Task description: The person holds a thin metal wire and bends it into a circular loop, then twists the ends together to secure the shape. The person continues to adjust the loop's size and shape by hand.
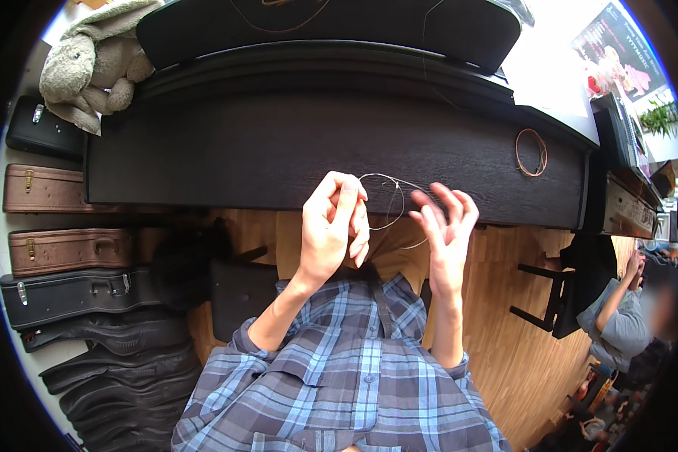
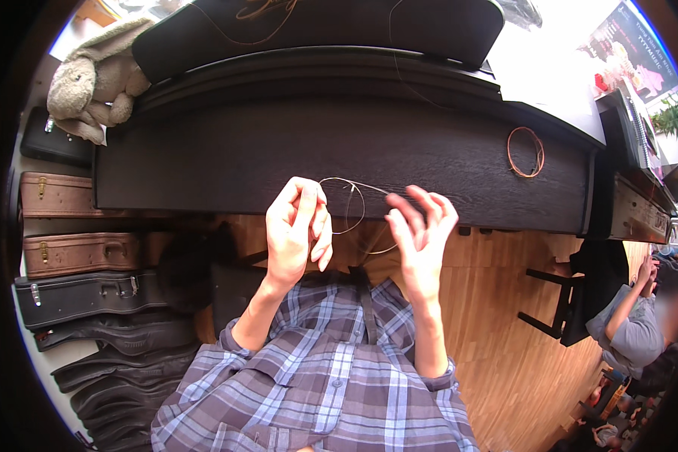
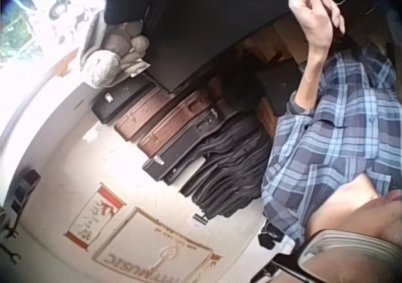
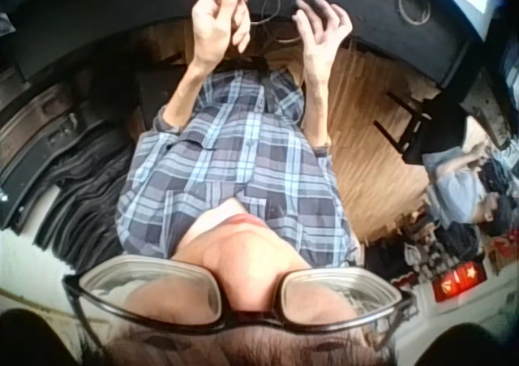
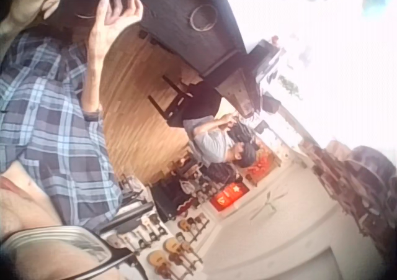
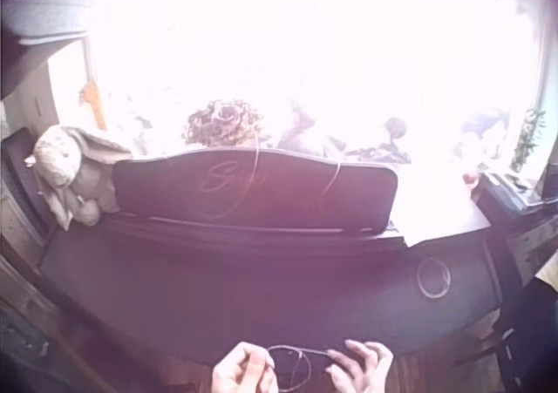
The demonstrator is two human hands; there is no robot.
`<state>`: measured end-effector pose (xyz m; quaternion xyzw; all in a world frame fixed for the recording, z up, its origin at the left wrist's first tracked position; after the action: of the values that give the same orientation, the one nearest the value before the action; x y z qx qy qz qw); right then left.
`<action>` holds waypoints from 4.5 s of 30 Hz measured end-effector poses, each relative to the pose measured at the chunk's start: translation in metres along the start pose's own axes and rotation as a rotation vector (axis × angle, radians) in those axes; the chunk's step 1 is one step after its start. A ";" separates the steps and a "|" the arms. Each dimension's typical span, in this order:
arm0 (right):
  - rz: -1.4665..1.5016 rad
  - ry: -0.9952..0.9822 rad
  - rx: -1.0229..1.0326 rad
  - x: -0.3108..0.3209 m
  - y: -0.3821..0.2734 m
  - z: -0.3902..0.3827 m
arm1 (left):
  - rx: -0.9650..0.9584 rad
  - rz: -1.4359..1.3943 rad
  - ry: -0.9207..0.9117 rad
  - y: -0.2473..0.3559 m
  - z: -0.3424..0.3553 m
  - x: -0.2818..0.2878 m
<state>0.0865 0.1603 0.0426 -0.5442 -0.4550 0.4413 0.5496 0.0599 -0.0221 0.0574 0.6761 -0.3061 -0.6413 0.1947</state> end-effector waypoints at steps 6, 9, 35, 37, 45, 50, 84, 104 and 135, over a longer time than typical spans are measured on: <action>-0.533 0.341 0.653 -0.003 -0.019 -0.012 | -0.041 0.053 0.004 -0.006 -0.006 -0.006; -0.709 0.258 0.707 -0.006 -0.033 -0.019 | -0.068 0.087 0.011 -0.007 -0.006 -0.007; -0.511 -0.031 0.324 -0.037 -0.036 -0.005 | -0.309 0.578 -0.094 -0.017 -0.009 -0.001; -0.480 -0.049 0.294 -0.038 -0.034 -0.007 | -0.372 0.649 -0.107 -0.017 -0.010 -0.001; -0.285 0.020 0.233 -0.038 -0.026 -0.012 | -0.603 0.822 -0.236 -0.023 -0.012 0.001; -0.362 -0.016 0.288 -0.034 -0.030 -0.013 | -0.581 0.808 -0.236 -0.025 -0.012 0.004; -0.149 -0.308 -0.073 -0.017 -0.038 0.005 | -0.434 0.688 -0.144 -0.019 -0.006 -0.001; -0.474 -0.358 0.420 -0.001 -0.042 0.010 | -0.152 0.257 0.079 -0.006 0.001 0.004; -0.071 0.125 0.294 0.029 -0.031 0.012 | -0.102 0.095 0.011 -0.002 -0.004 0.007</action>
<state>0.0804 0.1905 0.0737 -0.4681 -0.3693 0.4487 0.6657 0.0637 -0.0263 0.0511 0.6535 -0.3037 -0.6424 0.2607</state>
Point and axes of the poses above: each hand's wrist, its own z-axis towards the middle knuckle, its own x-axis out of the back of the hand, y = z × x, the point moved 1 cm from there along z, towards the middle knuckle, and after that the axes turned 13 degrees about -z, right-handed, at the moved point
